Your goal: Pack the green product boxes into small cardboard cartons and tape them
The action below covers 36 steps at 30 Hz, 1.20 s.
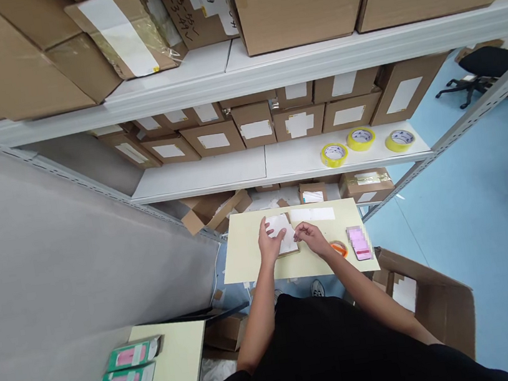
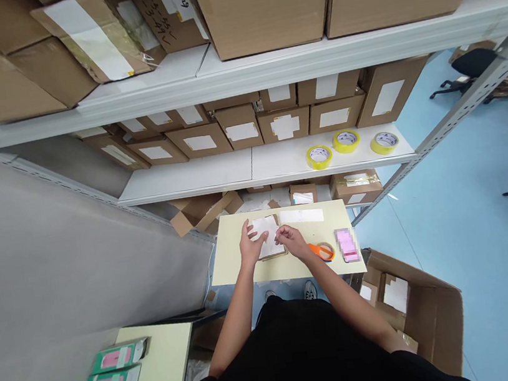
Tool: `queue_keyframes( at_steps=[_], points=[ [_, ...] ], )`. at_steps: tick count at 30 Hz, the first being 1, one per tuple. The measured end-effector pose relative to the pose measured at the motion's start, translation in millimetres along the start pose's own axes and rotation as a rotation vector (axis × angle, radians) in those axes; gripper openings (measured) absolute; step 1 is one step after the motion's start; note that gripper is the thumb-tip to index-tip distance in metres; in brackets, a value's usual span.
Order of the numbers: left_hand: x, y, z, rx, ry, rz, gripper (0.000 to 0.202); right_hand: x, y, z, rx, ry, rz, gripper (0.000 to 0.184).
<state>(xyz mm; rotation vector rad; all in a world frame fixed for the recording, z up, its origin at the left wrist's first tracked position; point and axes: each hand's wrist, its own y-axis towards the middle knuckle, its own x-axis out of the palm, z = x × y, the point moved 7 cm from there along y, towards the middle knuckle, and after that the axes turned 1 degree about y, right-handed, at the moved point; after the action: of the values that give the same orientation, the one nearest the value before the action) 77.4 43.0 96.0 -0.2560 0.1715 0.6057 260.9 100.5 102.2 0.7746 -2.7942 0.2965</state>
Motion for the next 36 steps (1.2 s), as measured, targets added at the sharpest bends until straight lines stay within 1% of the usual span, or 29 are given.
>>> queue_keyframes(
  at_steps=[1, 3, 4, 5, 6, 7, 10, 12, 14, 17, 19, 22, 24, 26, 29, 31, 33, 34, 36],
  points=[
    [3.4, -2.5, 4.9, 0.037, 0.024, -0.042, 0.070, 0.1, 0.0, -1.0, -0.007, -0.009, 0.005, 0.024],
    [16.3, -10.4, 14.8, 0.096, 0.010, -0.202, 0.048, 0.2, -0.2, -3.6, -0.026, -0.027, 0.014, 0.024],
    [22.5, -14.9, 19.0, 0.113, -0.008, -0.279, 0.043, 0.3, -0.4, -4.9, -0.036, -0.034, 0.016, 0.024],
    [26.8, -18.6, 22.5, 0.122, -0.024, -0.331, 0.042, 0.5, -0.5, -6.2, -0.045, -0.040, 0.016, 0.024],
    [28.9, -21.0, 25.1, 0.124, -0.037, -0.351, 0.041, 1.0, -0.6, -7.2, -0.051, -0.045, 0.014, 0.023],
    [28.9, -21.7, 26.7, 0.120, -0.045, -0.345, 0.040, 1.5, -0.7, -8.0, -0.056, -0.049, 0.012, 0.023],
    [22.7, -18.6, 27.6, 0.097, -0.049, -0.258, 0.038, 2.8, -0.9, -8.9, -0.061, -0.045, 0.013, 0.023],
    [17.7, -16.6, 27.0, 0.082, -0.061, -0.193, 0.041, 3.4, -1.3, -8.6, -0.058, -0.029, 0.023, 0.023],
    [15.0, -17.4, 26.7, 0.066, -0.100, -0.157, 0.046, 3.9, -1.9, -7.6, -0.047, -0.017, 0.032, 0.021],
    [16.9, -22.7, 29.1, 0.076, -0.154, -0.185, 0.052, 4.3, -2.3, -5.6, -0.039, -0.025, 0.043, 0.020],
    [18.4, -25.5, 30.9, 0.105, -0.148, -0.214, 0.049, 4.5, -1.3, -3.7, -0.040, -0.045, 0.051, 0.019],
    [15.3, -23.3, 29.1, 0.137, -0.100, -0.201, 0.041, 5.5, 2.9, -0.3, -0.038, -0.077, 0.076, 0.019],
    [11.1, -18.3, 26.5, 0.154, -0.082, -0.181, 0.039, 8.3, 7.0, 1.7, -0.026, -0.089, 0.101, 0.020],
    [6.4, -12.2, 24.5, 0.172, -0.087, -0.173, 0.037, 15.4, 11.4, 3.0, -0.005, -0.098, 0.113, 0.024],
    [-1.9, -3.1, 23.3, 0.188, -0.111, -0.189, 0.037, 32.3, 17.9, 2.6, -0.001, -0.108, 0.115, 0.033],
    [-9.9, 4.7, 21.5, 0.172, -0.133, -0.222, 0.038, 43.6, 21.4, 1.6, -0.028, -0.102, 0.129, 0.034],
    [-24.5, 17.2, 16.5, 0.123, -0.170, -0.231, 0.040, 51.1, 23.8, 2.3, -0.054, -0.079, 0.164, 0.032],
    [-35.8, 26.0, 12.9, 0.094, -0.197, -0.209, 0.042, 52.3, 24.6, 3.5, -0.065, -0.057, 0.198, 0.032],
    [-66.5, 48.0, 3.6, 0.033, -0.275, -0.106, 0.043, 48.9, 24.9, 7.4, -0.087, 0.004, 0.310, 0.031]
  ],
)
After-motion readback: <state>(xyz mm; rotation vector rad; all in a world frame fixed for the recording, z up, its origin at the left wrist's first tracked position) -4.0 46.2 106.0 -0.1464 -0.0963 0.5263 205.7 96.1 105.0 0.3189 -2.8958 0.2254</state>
